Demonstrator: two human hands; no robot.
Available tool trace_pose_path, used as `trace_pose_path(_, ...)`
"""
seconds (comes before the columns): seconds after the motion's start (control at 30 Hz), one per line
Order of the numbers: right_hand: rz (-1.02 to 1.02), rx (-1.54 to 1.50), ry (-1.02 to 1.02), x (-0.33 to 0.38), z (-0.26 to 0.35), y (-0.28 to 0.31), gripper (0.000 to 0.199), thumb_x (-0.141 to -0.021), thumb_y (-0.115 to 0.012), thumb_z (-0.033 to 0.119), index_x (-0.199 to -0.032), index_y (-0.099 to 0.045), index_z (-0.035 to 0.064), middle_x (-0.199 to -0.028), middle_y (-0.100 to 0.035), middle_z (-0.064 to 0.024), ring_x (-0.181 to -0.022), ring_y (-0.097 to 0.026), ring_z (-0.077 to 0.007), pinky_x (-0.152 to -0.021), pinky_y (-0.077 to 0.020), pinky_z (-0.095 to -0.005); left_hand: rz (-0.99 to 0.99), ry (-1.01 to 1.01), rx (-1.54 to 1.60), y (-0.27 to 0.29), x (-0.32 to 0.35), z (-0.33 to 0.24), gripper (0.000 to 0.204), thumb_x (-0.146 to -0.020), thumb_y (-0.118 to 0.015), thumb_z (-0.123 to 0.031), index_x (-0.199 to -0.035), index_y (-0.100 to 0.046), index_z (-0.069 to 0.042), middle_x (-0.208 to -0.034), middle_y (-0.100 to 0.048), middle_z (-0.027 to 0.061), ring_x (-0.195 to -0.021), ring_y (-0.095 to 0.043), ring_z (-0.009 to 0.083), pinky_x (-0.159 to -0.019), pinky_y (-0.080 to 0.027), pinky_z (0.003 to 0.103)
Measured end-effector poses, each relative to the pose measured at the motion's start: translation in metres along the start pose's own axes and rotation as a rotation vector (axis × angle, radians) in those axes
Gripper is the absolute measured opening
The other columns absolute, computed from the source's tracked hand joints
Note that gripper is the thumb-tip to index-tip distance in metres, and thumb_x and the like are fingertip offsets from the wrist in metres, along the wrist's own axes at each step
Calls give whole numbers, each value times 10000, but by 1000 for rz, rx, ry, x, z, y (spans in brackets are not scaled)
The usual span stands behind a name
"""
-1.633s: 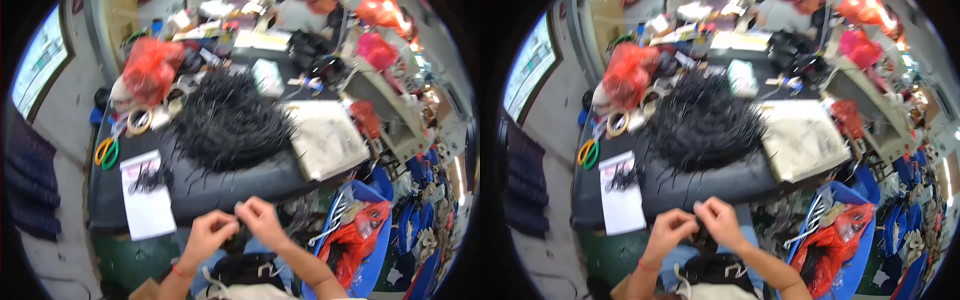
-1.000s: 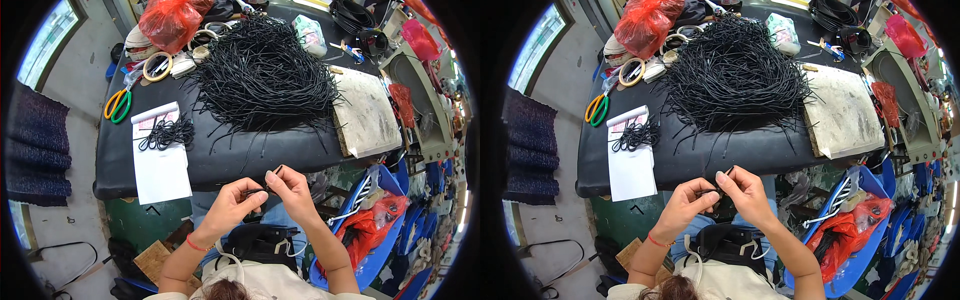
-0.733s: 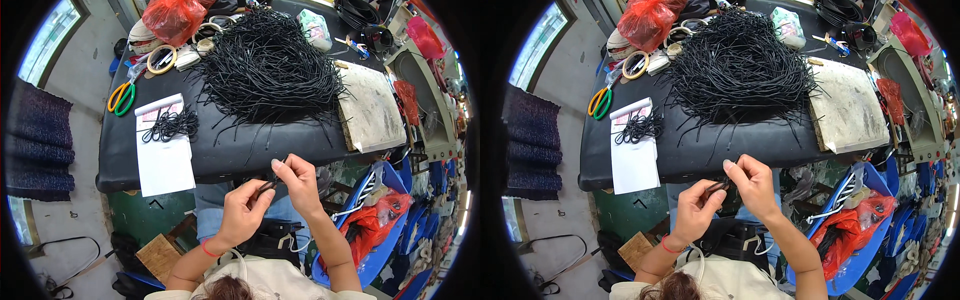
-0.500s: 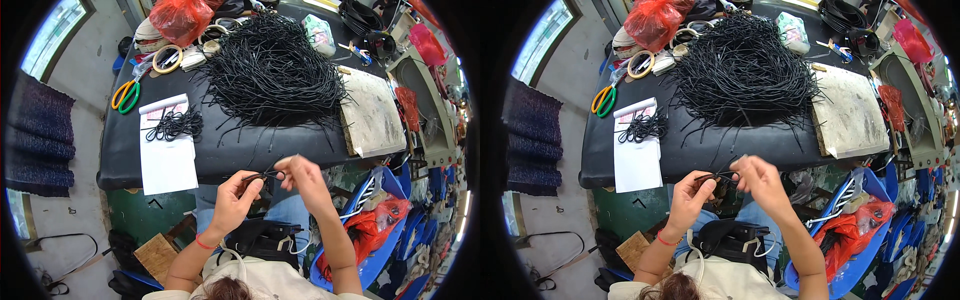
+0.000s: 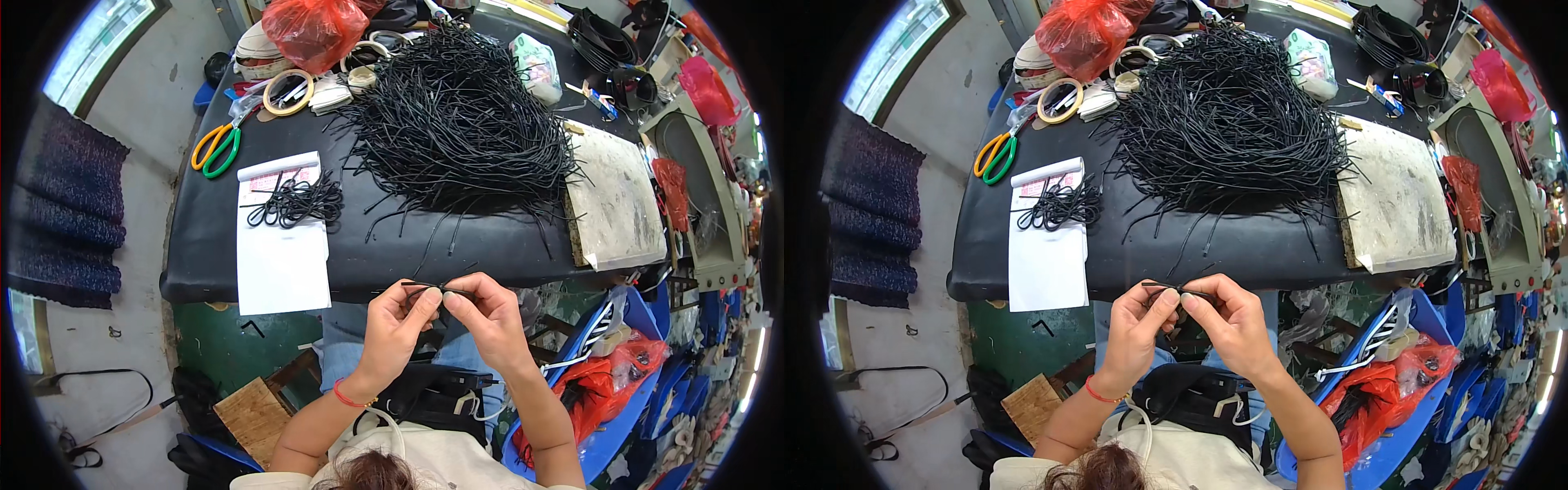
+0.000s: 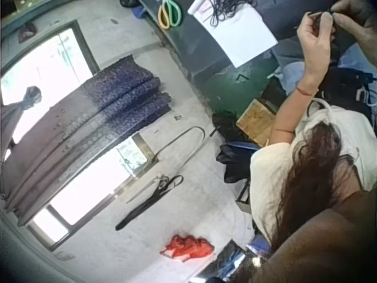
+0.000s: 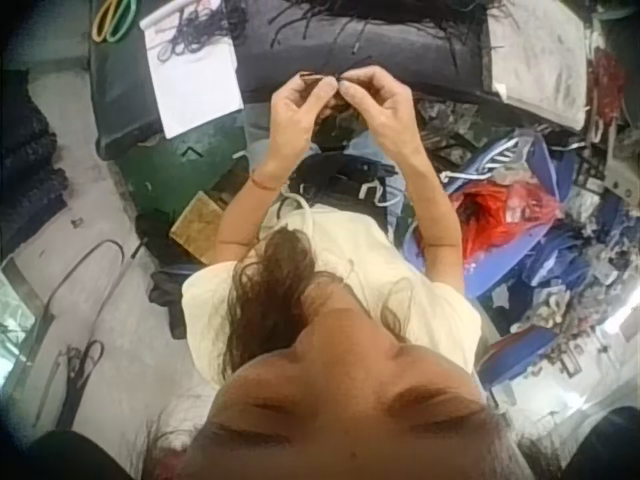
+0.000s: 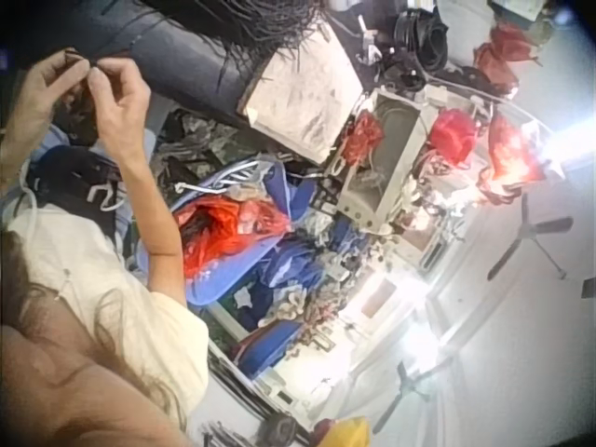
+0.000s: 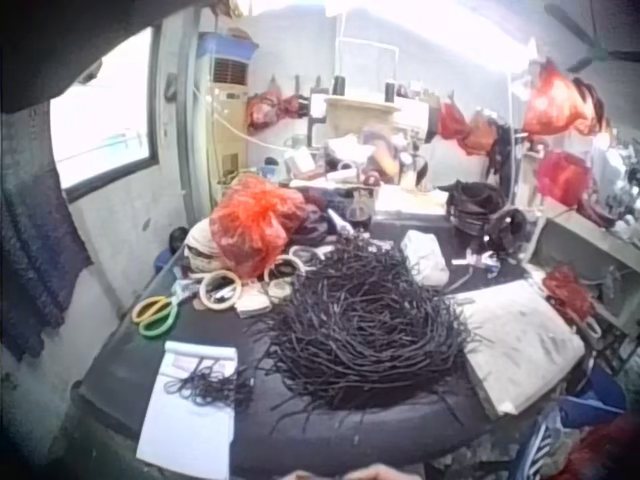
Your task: The person sits at a workbench and repeatedly ties black cable ties by hand. They pick up individual ties from a large pile, loop them, and pull the ends to tighten the knot. The finished ties are placed on a white sheet of paper to the left of the workspace.
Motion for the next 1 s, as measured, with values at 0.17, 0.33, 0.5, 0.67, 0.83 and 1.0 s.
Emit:
trace_pose_path(0.17, -48, -81, -48, -2, -7, 2, 151, -862, -596, 102, -964, -588, -9, -795, -581, 4, -675, -478, -26, -598, -397, -175, 1, -64, 99, -1, -3, -2, 157, -879, -593, -164, -918, -601, -12, -779, -590, 10, -662, -509, 41, -596, -411, 177)
trace_pose_path(0.33, -82, -278, -14, -5, -11, -14, 181, -870, -594, 123, -990, -570, -10, -830, -594, -7, -681, -504, -31, -613, -432, -182, -53, -85, 224, -10, -16, -18, 198, -896, -551, -150, -1034, -592, -13, -845, -624, 49, -718, -566, 76, -645, -445, 199)
trace_pose_path(0.5, -294, 218, 220, 8, 39, 34, 126, -889, -541, 78, -981, -578, 0, -863, -564, -23, -757, -541, -72, -681, -448, -204, 231, -12, -37, -12, -20, -33, 168, -888, -552, -127, -985, -621, -8, -807, -636, 63, -703, -569, 86, -639, -452, 211)
trace_pose_path(0.67, 37, -7, 116, -13, 30, -9, 132, -887, -548, 82, -960, -583, -22, -893, -569, -53, -699, -574, -94, -566, -466, -216, 349, 74, -42, -31, -8, -24, 183, -892, -559, -123, -953, -628, 35, -799, -628, 50, -684, -530, 63, -640, -437, 203)
trace_pose_path(0.83, -47, -134, 75, -8, 13, -4, 139, -932, -487, 135, -907, -520, 3, -841, -588, -30, -648, -490, -34, -555, -434, -184, 326, 134, 20, -28, -5, -19, 182, -891, -552, -126, -925, -626, 36, -802, -629, 56, -729, -574, 87, -676, -482, 227)
trace_pose_path(1.0, -81, -258, -1, -6, 3, -4, 187, -945, -466, 193, -864, -504, 29, -840, -584, -24, -640, -467, -14, -555, -424, -168, 293, 139, 66, -27, -2, -14, 186, -889, -550, -129, -912, -623, 41, -812, -636, 71, -735, -599, 105, -691, -505, 241)
Point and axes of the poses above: each hand's wrist, its own x-axis away from the middle knuckle, its own y-axis out of the back of the hand, z = x × y, the point moved 10 cm from there along -x, towards the middle knuckle
